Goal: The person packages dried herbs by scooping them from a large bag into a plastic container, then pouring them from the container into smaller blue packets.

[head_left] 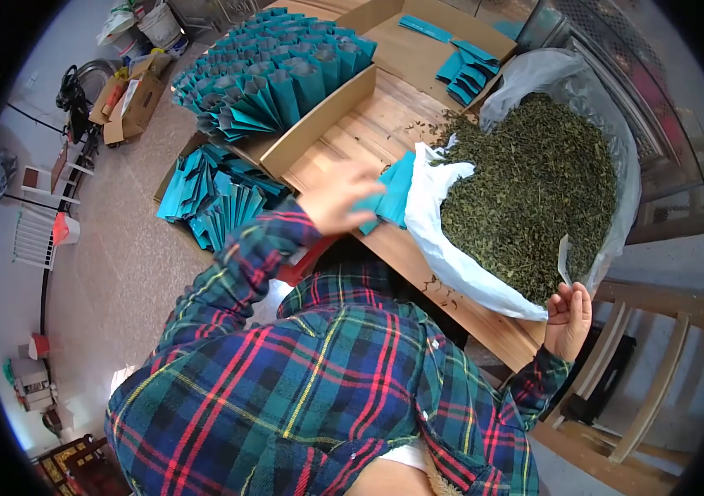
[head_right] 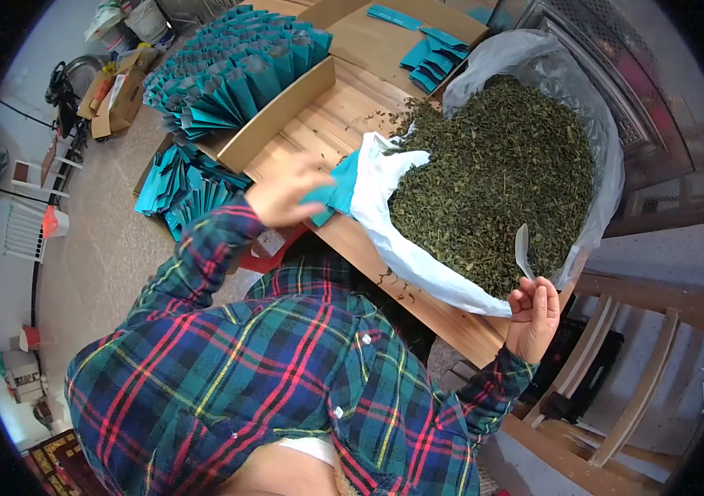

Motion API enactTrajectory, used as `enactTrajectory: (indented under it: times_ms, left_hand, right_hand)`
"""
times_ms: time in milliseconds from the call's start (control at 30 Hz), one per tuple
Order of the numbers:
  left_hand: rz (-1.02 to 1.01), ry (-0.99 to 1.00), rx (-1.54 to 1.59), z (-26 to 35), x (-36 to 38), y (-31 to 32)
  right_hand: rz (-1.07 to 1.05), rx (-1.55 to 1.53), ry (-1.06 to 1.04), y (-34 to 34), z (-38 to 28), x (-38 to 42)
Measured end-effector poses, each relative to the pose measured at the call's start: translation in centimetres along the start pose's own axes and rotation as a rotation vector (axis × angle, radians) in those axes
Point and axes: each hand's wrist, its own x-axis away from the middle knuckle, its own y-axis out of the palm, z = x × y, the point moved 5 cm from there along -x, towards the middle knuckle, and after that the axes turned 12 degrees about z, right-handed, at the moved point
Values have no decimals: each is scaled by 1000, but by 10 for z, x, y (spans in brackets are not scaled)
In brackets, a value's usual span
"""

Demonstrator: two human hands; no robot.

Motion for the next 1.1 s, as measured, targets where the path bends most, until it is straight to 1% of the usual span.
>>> enactTrajectory:
  times_ms: [33, 67, 167, 200, 300, 333, 433, 467, 567, 600, 700, 733, 833, 867, 967, 1000, 1100]
  left_hand:
    - [-83, 72, -40, 17, -1, 11]
    - [-84, 75, -37, 23, -2, 19]
    - [-62, -20, 2, 20, -1, 44]
    - [-60, -14, 2, 17, 0, 46]
    - [-44, -304, -58, -11, 3, 44]
    - [-44, -302, -61, -14, 1, 45]
    - [87, -461, -172, -35, -1, 38]
    - [87, -461, -175, -42, -3, 39]
    - [166, -570, 143, -71, -16, 47]
    - [166, -564, 144, -74, -27, 42]
    - [-104, -29, -388, -65, -61, 34]
    - [-102, -28, -387, -73, -66, 37]
    - [-270, 447, -477, -75, -79, 64]
    - [-261, 473, -467, -73, -91, 66]
    - [-641, 111, -276, -88, -109, 60]
    - [-640, 127, -276, -84, -117, 52]
    - [-278, -87, -195, -69, -135, 12]
  right_hand:
    - [0, 4, 3, 1, -1, 2]
    - [1, 7, 7, 2, -2, 4]
    - [18, 7, -4, 3, -3, 7]
    - [38, 6, -10, 1, -3, 9]
    - [62, 1, -14, -3, -2, 9]
    - [63, 0, -9, -3, -1, 8]
    - [58, 1, 5, 0, 4, 6]
    - [54, 3, 8, 2, 6, 5]
    - [52, 6, 1, 3, 5, 4]
    - [52, 8, -1, 2, 4, 5]
    - [62, 6, -6, -1, 3, 6]
    - [70, 4, -8, -3, 3, 6]
    - [73, -3, -10, -1, 2, 7]
    - [77, -10, -13, -2, 0, 11]
    - [75, -21, -19, -6, -4, 12]
    - [64, -22, -16, -6, -4, 12]
    - [55, -6, -23, -1, -5, 8]
